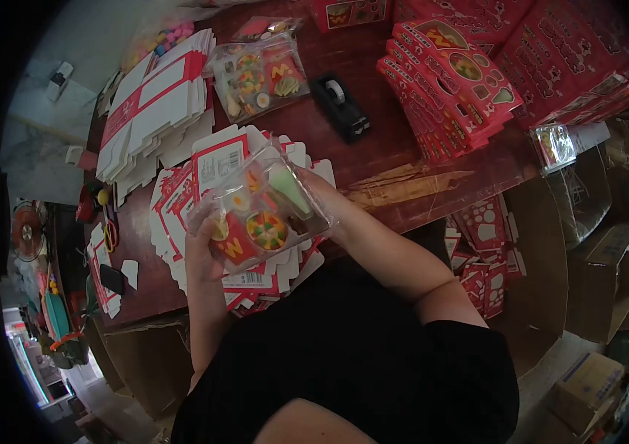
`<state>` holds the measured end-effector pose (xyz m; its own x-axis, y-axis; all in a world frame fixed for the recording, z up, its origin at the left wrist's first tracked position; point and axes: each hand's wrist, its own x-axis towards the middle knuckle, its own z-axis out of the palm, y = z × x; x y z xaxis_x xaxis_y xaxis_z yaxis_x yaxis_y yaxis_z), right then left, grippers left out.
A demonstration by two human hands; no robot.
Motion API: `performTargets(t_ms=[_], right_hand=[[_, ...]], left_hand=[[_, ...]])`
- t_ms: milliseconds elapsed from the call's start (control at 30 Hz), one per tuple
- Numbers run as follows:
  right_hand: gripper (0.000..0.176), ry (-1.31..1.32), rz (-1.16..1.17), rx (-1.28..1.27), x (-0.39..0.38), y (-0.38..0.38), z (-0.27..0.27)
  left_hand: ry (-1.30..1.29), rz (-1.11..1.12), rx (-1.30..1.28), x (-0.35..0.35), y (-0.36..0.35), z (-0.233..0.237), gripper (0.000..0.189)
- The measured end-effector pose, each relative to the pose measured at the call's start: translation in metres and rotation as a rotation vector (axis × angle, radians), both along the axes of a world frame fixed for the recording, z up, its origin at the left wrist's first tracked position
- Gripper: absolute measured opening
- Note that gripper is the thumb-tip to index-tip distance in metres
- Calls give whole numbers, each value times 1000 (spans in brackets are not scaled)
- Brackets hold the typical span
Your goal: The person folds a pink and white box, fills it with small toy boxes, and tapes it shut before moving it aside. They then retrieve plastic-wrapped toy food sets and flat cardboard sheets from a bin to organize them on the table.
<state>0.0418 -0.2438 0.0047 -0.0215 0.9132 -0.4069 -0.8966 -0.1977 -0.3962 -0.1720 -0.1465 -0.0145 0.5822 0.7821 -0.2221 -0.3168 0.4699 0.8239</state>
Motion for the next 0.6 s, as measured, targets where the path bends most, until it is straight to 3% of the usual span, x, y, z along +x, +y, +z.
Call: performTargets(t_ms=[167,200,267,300,367,433,500,533,600], right_hand=[[52,-243,22,284,-19,-15,7],[56,-176,18,320,-19,-20,10],[64,-189,-199,237,-28,-26,22],[68,-180,-211,327,-25,-25,11],[69,-224,-286,561,-18,-27,-18],[60,-507,-377,535,-17,-39,-7],[60,-870,-515,454,-17,-56,3],[60,-757,-608,406,-10,-70,14],[56,-805,-1008,449,17,-100,23]], left_hand=[[-1,120,-31,19,-21,5,45],[-8,129,-40,25,-24,6,45],[-21,205,-12,37,-28,6,46],[-43,218,-11,44,-29,8,47],[-39,193,23,62,-38,27,52],[-2,206,33,78,-53,47,54],[-119,-11,400,84,-51,29,63],[-176,-115,582,86,-50,23,68],[-146,-205,719,86,-46,36,63]])
